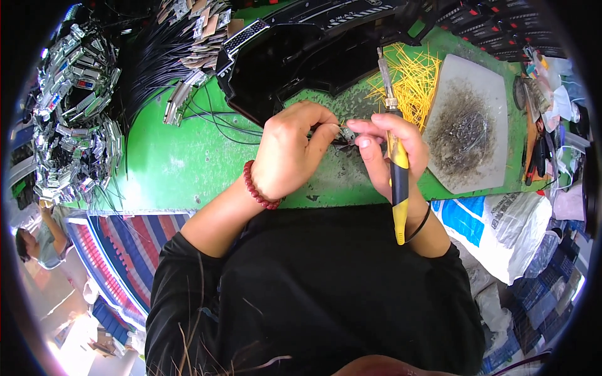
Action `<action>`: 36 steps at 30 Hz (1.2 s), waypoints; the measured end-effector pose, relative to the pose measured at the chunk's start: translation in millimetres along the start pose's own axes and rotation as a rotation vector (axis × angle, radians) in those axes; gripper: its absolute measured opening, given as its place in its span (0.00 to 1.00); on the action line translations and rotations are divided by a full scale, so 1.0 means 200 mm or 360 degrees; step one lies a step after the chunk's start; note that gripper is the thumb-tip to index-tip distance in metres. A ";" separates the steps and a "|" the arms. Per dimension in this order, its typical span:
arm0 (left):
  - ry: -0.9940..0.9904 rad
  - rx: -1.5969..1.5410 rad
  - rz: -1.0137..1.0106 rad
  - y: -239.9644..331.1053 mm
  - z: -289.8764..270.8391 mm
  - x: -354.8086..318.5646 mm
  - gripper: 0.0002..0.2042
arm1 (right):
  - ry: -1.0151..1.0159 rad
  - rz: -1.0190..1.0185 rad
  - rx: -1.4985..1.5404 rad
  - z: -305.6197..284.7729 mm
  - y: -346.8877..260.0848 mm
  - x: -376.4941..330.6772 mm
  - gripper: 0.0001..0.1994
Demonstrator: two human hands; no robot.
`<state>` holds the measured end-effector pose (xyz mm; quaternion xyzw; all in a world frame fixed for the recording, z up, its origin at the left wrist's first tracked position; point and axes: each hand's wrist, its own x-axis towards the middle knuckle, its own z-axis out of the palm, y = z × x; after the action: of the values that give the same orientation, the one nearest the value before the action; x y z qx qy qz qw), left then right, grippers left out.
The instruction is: The person solders wires onto a circuit board using a soldering iron, fits the board inside a plastic toy car body, and places it into a bin before starting on another board.
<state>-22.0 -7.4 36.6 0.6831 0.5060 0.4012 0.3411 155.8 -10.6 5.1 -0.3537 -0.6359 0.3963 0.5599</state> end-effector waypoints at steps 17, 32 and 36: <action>0.0009 -0.0031 -0.0064 0.01 0.00 0.01 0.02 | 0.0082 -0.0040 0.0129 0.05 0.01 -0.03 0.14; 0.0190 0.0202 0.0393 -0.06 0.05 0.00 0.06 | -0.0012 0.0257 -0.0013 0.03 -0.01 0.04 0.16; 0.0217 0.0382 0.0531 -0.05 0.04 0.00 0.07 | -0.0063 0.0301 -0.0015 0.04 -0.02 0.06 0.17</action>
<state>-18.4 -4.4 23.7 0.7644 0.4521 0.4342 0.1511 146.9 -2.7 13.5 -0.4068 -0.6126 0.4513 0.5056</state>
